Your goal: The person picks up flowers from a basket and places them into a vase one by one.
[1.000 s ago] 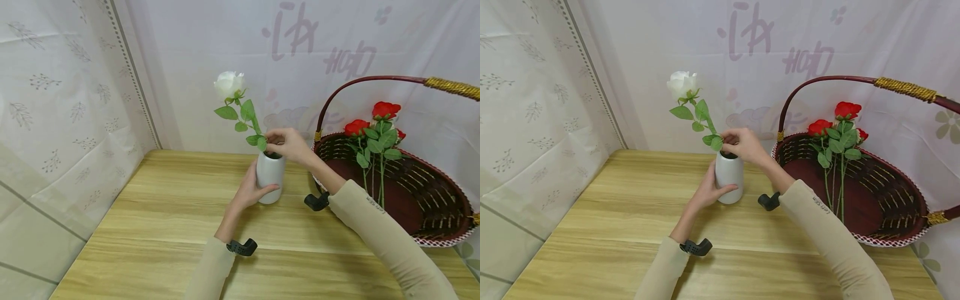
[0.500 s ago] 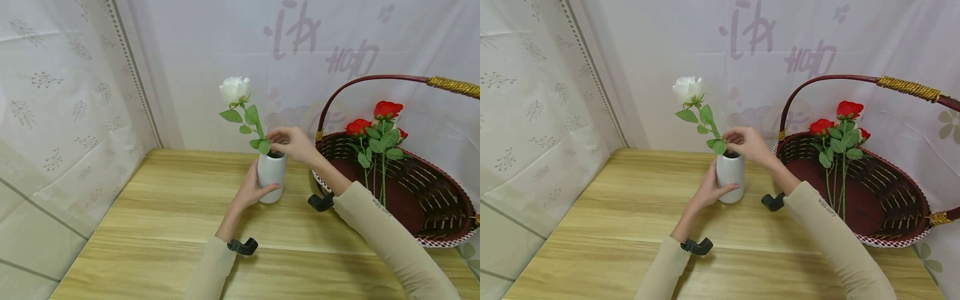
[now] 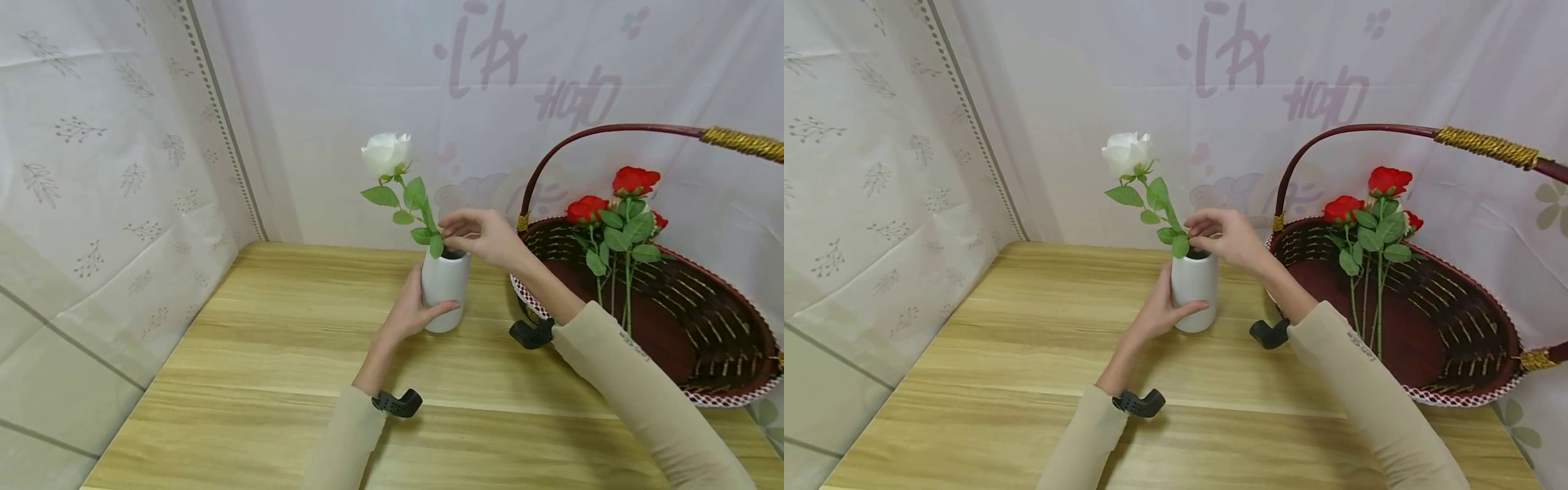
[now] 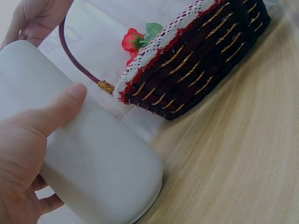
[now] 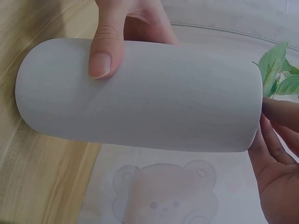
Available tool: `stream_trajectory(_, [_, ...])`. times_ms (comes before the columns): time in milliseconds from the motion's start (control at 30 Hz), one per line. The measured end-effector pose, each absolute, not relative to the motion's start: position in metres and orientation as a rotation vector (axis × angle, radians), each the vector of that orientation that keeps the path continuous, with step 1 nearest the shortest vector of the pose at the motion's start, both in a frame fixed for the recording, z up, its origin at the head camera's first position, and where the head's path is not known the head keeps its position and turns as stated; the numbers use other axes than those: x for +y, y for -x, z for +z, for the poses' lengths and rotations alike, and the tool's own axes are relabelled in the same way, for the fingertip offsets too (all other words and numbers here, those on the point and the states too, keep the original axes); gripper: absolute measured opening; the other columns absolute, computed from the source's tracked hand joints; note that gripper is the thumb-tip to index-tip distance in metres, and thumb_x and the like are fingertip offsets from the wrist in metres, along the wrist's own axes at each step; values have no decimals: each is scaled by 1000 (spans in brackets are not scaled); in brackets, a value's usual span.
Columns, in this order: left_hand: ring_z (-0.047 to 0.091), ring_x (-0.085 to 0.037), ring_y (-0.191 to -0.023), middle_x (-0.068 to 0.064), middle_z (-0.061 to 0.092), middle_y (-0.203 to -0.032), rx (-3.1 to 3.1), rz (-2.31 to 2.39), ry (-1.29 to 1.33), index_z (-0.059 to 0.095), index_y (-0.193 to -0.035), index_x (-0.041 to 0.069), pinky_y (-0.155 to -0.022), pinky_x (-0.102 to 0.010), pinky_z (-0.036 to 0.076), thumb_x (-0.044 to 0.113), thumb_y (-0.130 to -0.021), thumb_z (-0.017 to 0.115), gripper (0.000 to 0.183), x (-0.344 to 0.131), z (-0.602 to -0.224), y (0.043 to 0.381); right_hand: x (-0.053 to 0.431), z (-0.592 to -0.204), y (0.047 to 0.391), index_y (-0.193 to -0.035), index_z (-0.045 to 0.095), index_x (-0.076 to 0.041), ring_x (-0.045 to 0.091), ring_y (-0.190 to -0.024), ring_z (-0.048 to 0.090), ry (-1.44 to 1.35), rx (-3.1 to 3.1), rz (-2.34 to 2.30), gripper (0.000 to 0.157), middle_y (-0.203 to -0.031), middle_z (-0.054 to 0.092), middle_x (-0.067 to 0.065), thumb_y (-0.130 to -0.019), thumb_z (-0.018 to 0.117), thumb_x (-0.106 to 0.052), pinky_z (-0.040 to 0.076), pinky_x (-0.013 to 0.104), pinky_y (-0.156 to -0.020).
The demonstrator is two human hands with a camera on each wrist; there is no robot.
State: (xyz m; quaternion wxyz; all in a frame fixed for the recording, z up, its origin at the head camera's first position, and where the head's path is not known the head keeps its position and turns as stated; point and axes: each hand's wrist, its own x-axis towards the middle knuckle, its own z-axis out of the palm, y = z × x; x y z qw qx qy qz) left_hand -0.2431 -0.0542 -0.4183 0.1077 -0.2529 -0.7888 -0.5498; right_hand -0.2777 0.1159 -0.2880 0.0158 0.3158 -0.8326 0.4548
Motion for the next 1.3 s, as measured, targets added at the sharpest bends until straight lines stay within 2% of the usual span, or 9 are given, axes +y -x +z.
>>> stream_trajectory(200, [47,-22,-112,-4,41,-129,-2292,-1649,771,18,-143,19,-90,-38,42,19,-73,78,93,-55,-421,245,122,-302,290,-111,62,-5,15,-88,61,-933,-2583,1427,30,-96,64,2,-83,69,-14,49,31,-78])
stream_trajectory(333, [47,-23,-111,-4,41,-129,-2298,-1640,772,17,-144,18,-89,-39,42,19,-73,79,94,-55,-422,245,123,-302,288,-110,63,-8,15,-88,61,-912,-2567,1445,28,-96,64,2,-83,69,-16,49,32,-77])
stream_trajectory(500, [47,-24,-111,-6,41,-129,-2312,-1630,758,18,-144,14,-89,-41,42,19,-73,79,93,-54,-422,244,118,-283,265,-108,62,-4,23,-89,61,-860,-2574,1442,24,-97,64,12,-85,66,-10,49,36,-77])
stream_trajectory(567, [47,-24,-112,-6,41,-129,-2319,-1633,748,18,-144,14,-89,-41,42,20,-73,79,93,-54,-421,244,116,-276,257,-109,61,1,27,-90,60,-845,-2573,1450,25,-98,63,16,-85,65,-7,49,36,-77])
stream_trajectory(733, [48,-23,-111,-6,42,-129,-2327,-1650,733,17,-144,14,-89,-41,42,21,-73,79,94,-54,-420,243,120,-276,254,-109,60,2,27,-90,60,-838,-2542,1461,27,-98,63,16,-85,65,-6,50,33,-75])
stream_trajectory(867, [48,-24,-111,-7,42,-130,-2324,-1647,732,17,-144,13,-89,-41,42,21,-73,79,95,-55,-420,244,125,-281,256,-110,60,-1,27,-91,60,-830,-2521,1500,26,-101,63,15,-85,65,-9,51,33,-73])
stream_trajectory(1033, [49,-23,-110,-7,43,-128,-2312,-1642,732,19,-144,12,-88,-40,43,20,-72,79,94,-55,-422,246,136,-295,267,-110,62,-9,21,-92,60,-808,-2503,1533,27,-103,63,7,-85,67,-19,52,32,-72])
stream_trajectory(1167, [48,-19,-109,-3,43,-128,-2315,-1632,716,19,-144,17,-88,-40,43,27,-70,80,96,-53,-436,257,143,-300,269,-108,63,-14,18,-91,60,-795,-2493,1514,27,-102,63,3,-84,67,-24,52,29,-72])
stream_trajectory(1300, [46,-12,-110,4,41,-128,-2338,-1620,690,17,-143,27,-89,-37,42,37,-68,79,98,-52,-448,267,147,-293,257,-110,61,-11,20,-94,59,-803,-2486,1473,27,-105,63,7,-86,65,-21,49,26,-75])
